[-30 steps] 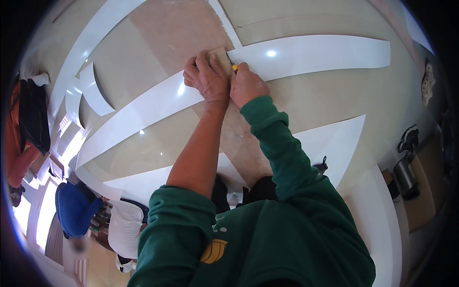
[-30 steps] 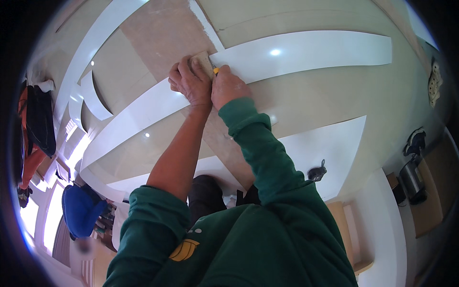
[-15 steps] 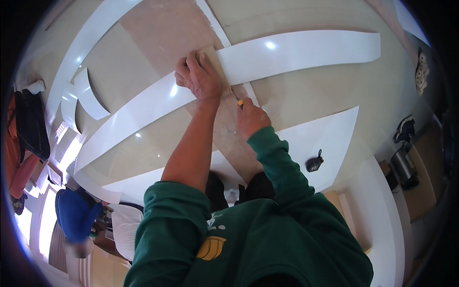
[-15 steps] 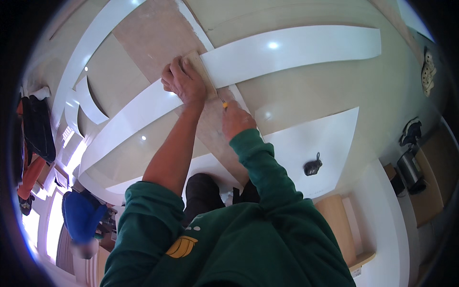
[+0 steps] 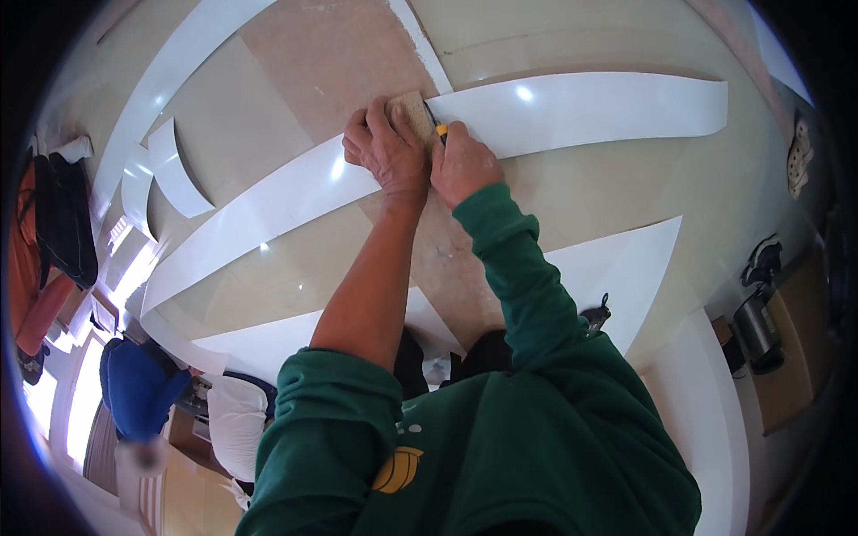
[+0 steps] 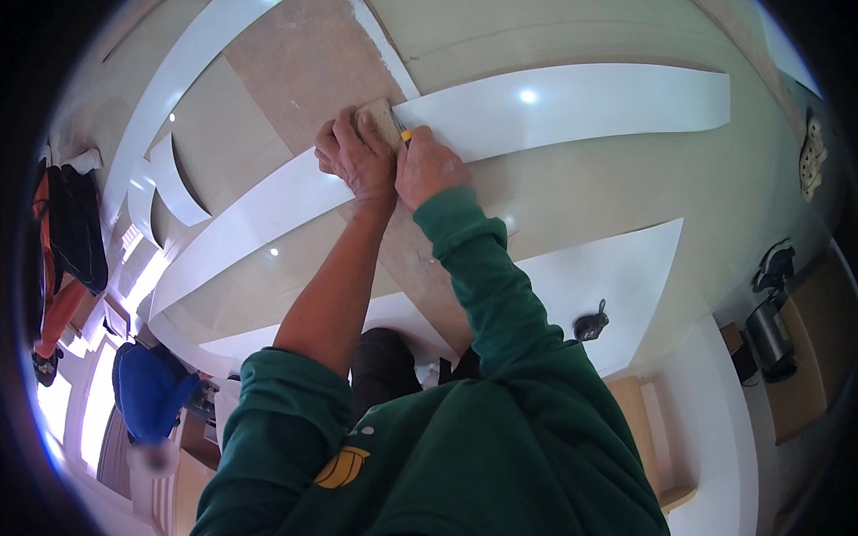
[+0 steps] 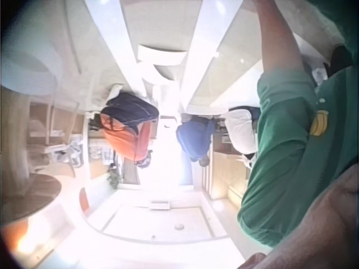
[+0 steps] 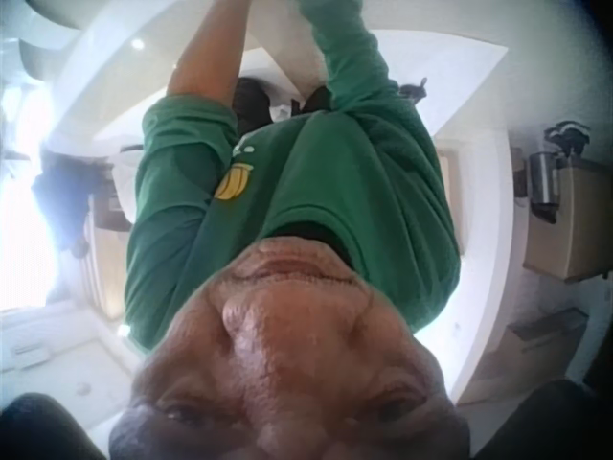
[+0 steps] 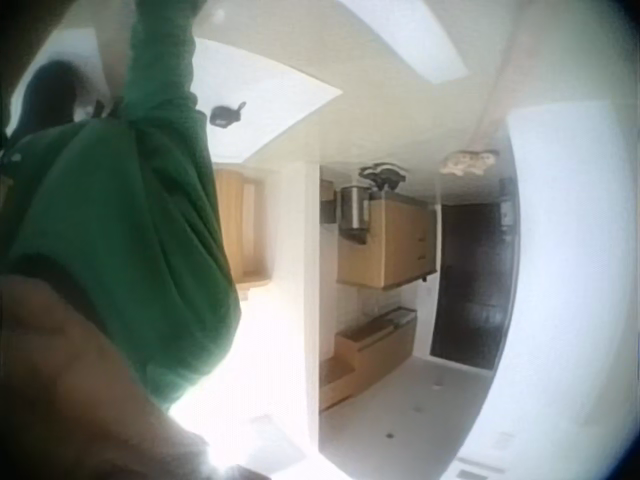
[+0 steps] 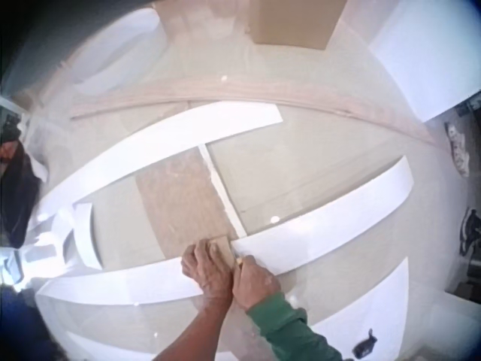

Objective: The person uses a utility knife and a wooden block as a guide to cut long white planks on the floor. They repeatedly position the block, score the material, and remove the cut sections while other workers are visible in the background.

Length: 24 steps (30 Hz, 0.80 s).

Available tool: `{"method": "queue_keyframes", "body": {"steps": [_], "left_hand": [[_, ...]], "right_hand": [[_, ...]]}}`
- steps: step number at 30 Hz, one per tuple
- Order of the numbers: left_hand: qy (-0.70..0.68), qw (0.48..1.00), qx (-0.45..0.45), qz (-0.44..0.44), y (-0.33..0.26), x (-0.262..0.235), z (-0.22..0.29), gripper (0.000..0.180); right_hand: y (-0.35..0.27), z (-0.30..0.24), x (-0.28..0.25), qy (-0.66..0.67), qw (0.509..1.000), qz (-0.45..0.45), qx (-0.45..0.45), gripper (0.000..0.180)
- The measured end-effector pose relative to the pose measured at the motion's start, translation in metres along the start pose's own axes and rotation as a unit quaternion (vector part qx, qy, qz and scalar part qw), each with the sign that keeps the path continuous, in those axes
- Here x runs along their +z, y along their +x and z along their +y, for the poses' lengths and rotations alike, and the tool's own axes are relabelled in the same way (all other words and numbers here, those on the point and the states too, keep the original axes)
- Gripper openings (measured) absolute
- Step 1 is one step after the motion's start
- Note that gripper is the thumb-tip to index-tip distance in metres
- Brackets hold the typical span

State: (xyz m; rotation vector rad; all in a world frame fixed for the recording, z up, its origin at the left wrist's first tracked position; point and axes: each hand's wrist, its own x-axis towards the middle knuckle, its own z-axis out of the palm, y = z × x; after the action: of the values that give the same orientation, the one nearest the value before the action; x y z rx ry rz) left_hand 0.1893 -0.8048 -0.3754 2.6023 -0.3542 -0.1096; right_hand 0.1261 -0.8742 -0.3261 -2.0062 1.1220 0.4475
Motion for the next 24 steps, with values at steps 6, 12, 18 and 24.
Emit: {"method": "queue_keyframes", "body": {"steps": [6,12,18,24], "left_hand": [[-0.002,1.0,0.007,-0.006,-0.001,0.0,0.0,0.03],[0.016,1.0,0.014,0.014,0.0,0.002,-0.003,0.029],[0.009,1.0,0.007,-0.002,-0.002,0.002,0.006,0.028],[0.011,1.0,-0.02,0.001,0.001,0.001,0.003,0.029]], "right_hand": [[-0.002,-0.005,-0.003,-0.006,1.0,-0.021,0.023,0.025],[-0.008,-0.005,-0.001,-0.013,0.999,-0.027,0.044,0.025],[-0.05,0.029,0.01,-0.014,0.996,-0.05,0.065,0.024],[-0.093,0.07,0.01,0.004,0.997,-0.063,0.055,0.028]]}}
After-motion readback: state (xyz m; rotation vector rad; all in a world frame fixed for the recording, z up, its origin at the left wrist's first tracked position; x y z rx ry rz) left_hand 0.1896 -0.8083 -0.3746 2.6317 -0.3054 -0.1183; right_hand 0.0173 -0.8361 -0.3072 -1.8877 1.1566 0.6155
